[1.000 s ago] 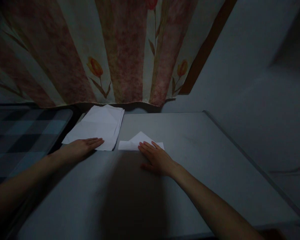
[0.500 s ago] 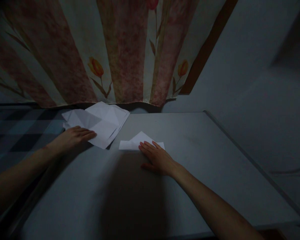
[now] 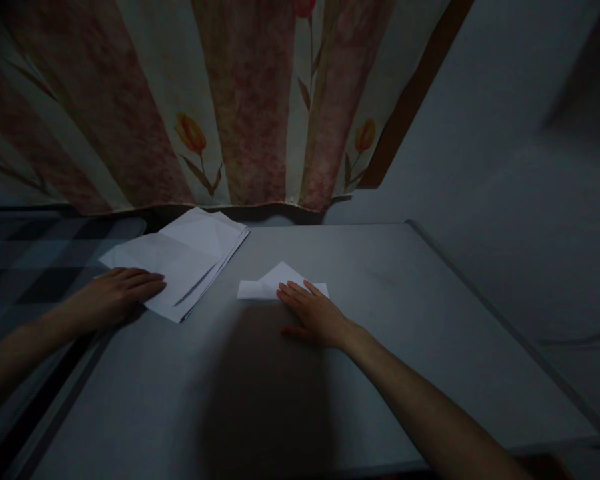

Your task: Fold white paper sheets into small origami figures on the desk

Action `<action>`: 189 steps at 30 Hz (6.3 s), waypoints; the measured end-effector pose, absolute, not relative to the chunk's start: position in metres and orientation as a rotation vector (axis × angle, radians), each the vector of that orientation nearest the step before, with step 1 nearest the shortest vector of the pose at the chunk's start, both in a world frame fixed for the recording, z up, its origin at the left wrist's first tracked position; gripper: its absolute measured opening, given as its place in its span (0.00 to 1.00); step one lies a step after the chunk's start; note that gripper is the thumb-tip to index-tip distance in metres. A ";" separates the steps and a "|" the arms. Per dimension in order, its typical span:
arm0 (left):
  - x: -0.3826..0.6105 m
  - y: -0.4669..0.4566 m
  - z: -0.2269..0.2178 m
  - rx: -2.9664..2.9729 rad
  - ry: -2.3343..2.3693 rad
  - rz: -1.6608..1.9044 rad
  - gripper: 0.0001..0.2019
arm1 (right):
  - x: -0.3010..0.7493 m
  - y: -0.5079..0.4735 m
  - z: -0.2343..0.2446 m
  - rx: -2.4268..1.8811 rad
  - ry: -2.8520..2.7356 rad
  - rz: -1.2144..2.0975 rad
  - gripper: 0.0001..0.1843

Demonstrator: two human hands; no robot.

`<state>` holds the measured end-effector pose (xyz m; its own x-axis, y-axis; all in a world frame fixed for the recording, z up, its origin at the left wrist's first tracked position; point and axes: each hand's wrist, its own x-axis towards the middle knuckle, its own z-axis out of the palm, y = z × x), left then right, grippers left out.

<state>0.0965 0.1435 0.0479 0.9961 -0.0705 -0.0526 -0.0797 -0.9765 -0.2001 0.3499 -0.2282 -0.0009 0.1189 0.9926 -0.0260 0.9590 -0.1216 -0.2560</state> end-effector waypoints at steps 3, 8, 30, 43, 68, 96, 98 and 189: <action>0.099 0.130 0.059 -2.939 0.108 0.102 0.27 | 0.349 -0.228 0.000 -2.208 -1.949 0.282 0.43; 0.130 0.070 0.074 -3.044 0.169 0.000 0.29 | 0.347 -0.223 -0.001 -2.190 -1.960 0.289 0.45; 0.182 -0.011 -0.001 -3.250 0.274 0.164 0.43 | 0.352 -0.247 0.001 -2.309 -1.918 0.293 0.52; 0.176 -0.005 -0.003 -3.264 0.318 0.117 0.43 | 0.327 -0.210 0.015 -2.190 -2.043 0.193 0.53; 0.201 -0.013 0.022 -3.110 0.160 0.054 0.12 | 0.357 -0.209 0.018 -2.370 -1.911 0.021 0.16; 0.236 -0.037 0.021 -3.901 -0.669 -1.260 0.16 | 0.321 -0.160 0.014 -1.615 -0.776 0.162 0.33; 0.237 -0.040 0.017 -4.137 -0.599 -1.372 0.17 | 0.317 -0.153 0.011 -1.556 -0.747 0.271 0.30; 0.221 -0.009 -0.001 -3.713 0.151 -0.461 0.11 | 0.331 -0.213 0.003 -2.127 -2.021 -0.078 0.29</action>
<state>0.2206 -0.0090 -0.0008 0.9694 -0.0033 0.2454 -0.1427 -0.8210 0.5529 0.3311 -0.2128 0.0028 0.0603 0.9819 0.1794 0.9929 -0.0404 -0.1122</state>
